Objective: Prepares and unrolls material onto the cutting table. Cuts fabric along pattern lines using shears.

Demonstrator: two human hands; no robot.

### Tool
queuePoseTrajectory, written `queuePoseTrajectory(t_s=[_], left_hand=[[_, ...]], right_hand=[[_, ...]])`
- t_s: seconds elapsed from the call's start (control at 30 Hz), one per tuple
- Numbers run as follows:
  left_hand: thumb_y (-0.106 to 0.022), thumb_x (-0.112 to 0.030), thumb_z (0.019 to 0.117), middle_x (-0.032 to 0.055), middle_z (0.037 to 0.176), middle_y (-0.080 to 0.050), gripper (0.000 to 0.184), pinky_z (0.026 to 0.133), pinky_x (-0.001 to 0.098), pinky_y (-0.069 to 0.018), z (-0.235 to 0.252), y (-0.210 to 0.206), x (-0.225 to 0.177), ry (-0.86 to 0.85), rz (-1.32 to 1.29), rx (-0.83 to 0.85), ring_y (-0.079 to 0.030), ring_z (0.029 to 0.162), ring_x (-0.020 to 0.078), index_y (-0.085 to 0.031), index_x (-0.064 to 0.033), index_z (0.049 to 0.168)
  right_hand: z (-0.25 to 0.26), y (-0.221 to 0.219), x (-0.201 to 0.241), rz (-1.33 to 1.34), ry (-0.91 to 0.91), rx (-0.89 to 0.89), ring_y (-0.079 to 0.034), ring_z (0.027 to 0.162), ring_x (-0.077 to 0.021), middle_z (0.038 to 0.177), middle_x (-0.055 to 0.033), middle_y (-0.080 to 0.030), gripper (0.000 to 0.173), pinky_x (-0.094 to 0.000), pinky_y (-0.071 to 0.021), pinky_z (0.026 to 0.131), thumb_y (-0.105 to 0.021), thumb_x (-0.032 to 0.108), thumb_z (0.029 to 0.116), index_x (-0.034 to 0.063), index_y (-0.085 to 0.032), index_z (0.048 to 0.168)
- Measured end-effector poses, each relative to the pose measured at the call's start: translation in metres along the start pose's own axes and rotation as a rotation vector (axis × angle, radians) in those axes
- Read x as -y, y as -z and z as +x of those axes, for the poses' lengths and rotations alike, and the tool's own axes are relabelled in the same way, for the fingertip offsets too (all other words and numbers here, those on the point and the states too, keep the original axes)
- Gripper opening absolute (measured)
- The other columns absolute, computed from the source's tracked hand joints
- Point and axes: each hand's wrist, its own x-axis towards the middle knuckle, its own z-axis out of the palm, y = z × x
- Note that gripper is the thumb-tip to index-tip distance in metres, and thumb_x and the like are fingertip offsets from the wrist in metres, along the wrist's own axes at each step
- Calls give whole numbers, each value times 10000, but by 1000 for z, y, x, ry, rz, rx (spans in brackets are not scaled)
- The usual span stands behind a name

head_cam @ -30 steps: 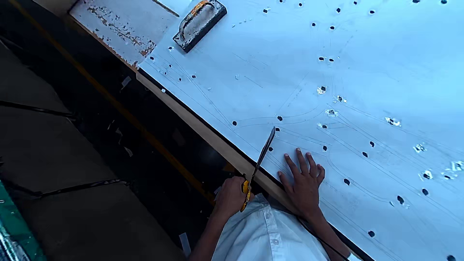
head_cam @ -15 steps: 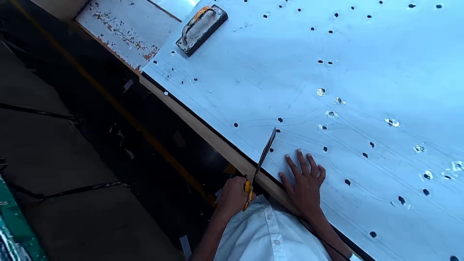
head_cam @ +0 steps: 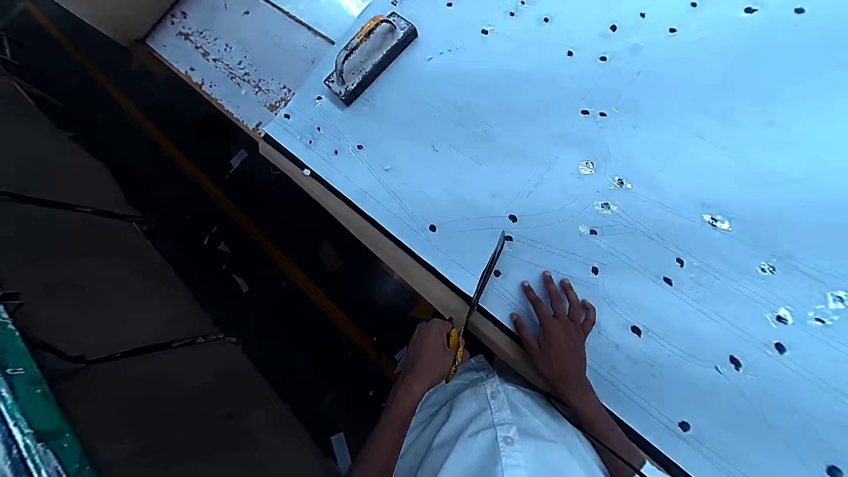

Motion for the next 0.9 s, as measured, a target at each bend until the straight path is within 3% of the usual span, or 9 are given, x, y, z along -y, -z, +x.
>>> queuePoseTrajectory(t_s=[0.37,0.53,0.9], left_hand=[[-754,-142,905,51,805,-718,104,687,336,-615,-2,0,-2,3,-15,-11,-700,662,145,-711,-50,929],[-741,-148,906,41,841,-730,112,727,339,-622,-3,4,-4,-13,-9,2,-720,718,141,-708,-53,958],[-748,-128,913,35,811,-721,93,689,315,-606,-3,12,-3,-13,5,11,-697,673,130,-710,-54,957]], right_hand=[[1,1,0,1,2,-6,-247,1539,-338,1646,-1,-366,561,-687,-149,1164,-452,609,985,356,-557,1474],[0,-1,-1,3,2,-11,-232,1545,-329,1651,13,-355,561,-680,-148,1165,-448,616,985,368,-549,1478],[0,-1,-1,-5,4,-9,-247,1540,-340,1650,2,-359,564,-686,-162,1159,-449,619,986,364,-550,1479]])
